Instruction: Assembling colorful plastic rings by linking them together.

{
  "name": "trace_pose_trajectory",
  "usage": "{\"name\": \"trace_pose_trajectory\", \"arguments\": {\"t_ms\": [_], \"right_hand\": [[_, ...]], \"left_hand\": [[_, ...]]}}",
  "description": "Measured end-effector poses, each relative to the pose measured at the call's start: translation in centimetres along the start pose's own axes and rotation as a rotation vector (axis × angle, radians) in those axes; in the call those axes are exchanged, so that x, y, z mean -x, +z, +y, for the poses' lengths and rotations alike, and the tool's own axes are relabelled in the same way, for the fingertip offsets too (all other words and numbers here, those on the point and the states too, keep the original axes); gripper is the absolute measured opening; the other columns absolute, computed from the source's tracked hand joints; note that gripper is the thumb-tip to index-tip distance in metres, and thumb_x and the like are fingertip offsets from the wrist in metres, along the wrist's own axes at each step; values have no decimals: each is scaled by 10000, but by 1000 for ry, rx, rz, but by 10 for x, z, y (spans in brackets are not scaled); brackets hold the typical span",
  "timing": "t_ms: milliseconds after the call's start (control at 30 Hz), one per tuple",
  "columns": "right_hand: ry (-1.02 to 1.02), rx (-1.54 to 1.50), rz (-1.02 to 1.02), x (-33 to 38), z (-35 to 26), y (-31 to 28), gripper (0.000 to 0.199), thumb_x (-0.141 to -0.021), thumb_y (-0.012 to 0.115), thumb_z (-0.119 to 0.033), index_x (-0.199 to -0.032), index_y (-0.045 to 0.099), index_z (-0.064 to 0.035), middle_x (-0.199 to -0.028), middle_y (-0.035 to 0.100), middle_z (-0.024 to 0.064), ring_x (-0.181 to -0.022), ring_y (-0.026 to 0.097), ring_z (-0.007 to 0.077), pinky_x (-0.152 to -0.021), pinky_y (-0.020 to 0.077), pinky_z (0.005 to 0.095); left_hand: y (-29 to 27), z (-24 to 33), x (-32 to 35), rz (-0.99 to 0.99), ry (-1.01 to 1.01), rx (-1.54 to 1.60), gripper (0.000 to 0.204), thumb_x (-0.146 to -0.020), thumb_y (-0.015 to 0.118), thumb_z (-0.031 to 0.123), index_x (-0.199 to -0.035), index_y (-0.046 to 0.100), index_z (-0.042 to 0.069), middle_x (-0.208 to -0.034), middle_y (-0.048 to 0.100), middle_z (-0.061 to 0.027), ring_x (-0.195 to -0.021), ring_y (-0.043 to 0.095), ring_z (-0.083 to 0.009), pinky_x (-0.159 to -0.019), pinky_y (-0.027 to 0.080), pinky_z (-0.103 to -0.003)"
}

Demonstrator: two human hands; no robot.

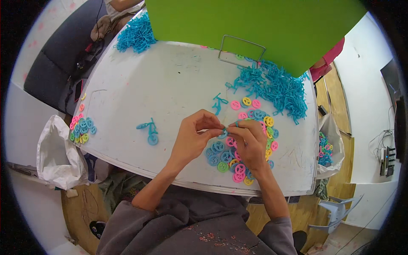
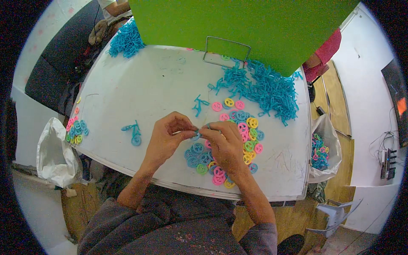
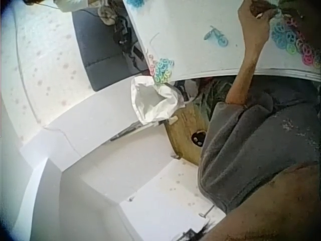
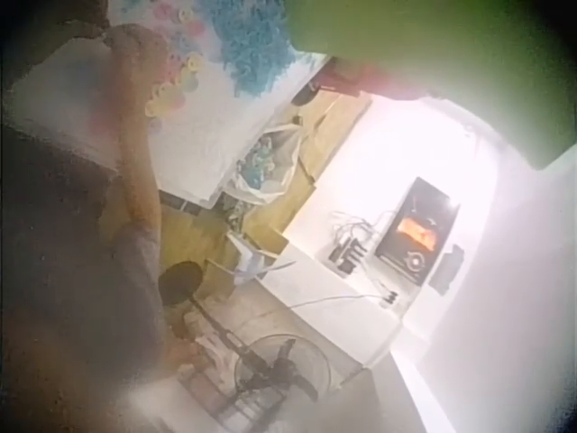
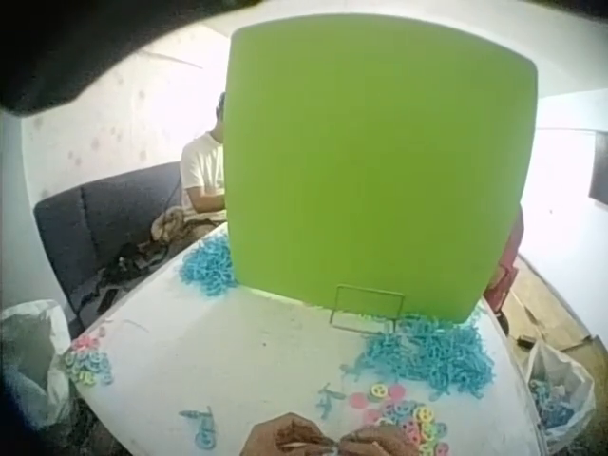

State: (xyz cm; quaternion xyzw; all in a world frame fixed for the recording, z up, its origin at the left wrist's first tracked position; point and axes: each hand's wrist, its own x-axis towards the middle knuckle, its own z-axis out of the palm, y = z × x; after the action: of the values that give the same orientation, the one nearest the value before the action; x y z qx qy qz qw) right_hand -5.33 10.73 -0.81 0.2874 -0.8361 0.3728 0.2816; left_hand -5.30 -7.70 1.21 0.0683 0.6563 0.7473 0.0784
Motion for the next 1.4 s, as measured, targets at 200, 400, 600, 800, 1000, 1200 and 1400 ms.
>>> {"name": "trace_pose_trajectory", "arguments": {"t_ms": [200, 400, 600, 800, 1000, 1200, 1400], "right_hand": [[-114, -4, -52, 0, 2, -3, 310, -644, 663, 22, -924, 667, -110, -888, 631, 56, -826, 612, 242, -722, 476, 361], [-66, 5, -81, -4, 1, -2, 273, -666, 716, 26, -914, 701, -86, -836, 630, 60, -746, 603, 232, -661, 481, 330], [208, -69, -38, -6, -2, -3, 265, -695, 711, 54, -940, 703, -45, -857, 660, 85, -740, 639, 208, -635, 497, 294], [251, -170, -38, -8, -9, -6, 283, -723, 705, 54, -994, 691, -27, -889, 690, 105, -756, 658, 185, -667, 512, 281], [440, -271, -71, -11, -13, -9, 241, -784, 676, 6, -1023, 683, -29, -905, 703, 119, -781, 675, 176, -694, 513, 278], [376, 45, -67, -28, 21, -4, 239, -789, 713, -130, -1013, 684, -52, -894, 687, 114, -850, 645, 244, -762, 491, 344], [232, 306, -180, -62, 59, 57, 328, -715, 782, -294, -928, 686, -64, -869, 654, 114, -921, 573, 320, -828, 445, 417]], "left_hand": [[-7, -3, -6, -68, -119, -68, 200, -773, 640, -107, -911, 547, 4, -826, 634, -65, -822, 622, -140, -765, 525, -273], [-7, -6, -13, -96, -81, -305, 190, -794, 591, -117, -935, 543, 1, -829, 627, -67, -856, 622, -148, -780, 515, -278], [6, 3, -9, -43, -10, -87, 369, -800, 573, -116, -1143, 555, 19, -970, 610, -107, -901, 621, -168, -808, 517, -289], [13, 1, 3, 37, 298, -431, 304, -827, 553, -101, -1099, 617, 18, -1006, 607, -88, -908, 626, -167, -744, 542, -277], [-36, 0, 12, 430, 267, -548, 252, -837, 581, -55, -1052, 655, 55, -947, 621, -77, -811, 612, -166, -677, 500, -272], [-102, 1, 25, 587, 134, -976, 197, -827, 623, 3, -1003, 680, 70, -941, 613, -85, -844, 550, -249, -737, 451, -340], [-80, 4, 23, 657, 316, -1095, 278, -836, 593, 0, -1081, 666, 111, -1026, 584, -99, -930, 527, -274, -785, 441, -362]]}}
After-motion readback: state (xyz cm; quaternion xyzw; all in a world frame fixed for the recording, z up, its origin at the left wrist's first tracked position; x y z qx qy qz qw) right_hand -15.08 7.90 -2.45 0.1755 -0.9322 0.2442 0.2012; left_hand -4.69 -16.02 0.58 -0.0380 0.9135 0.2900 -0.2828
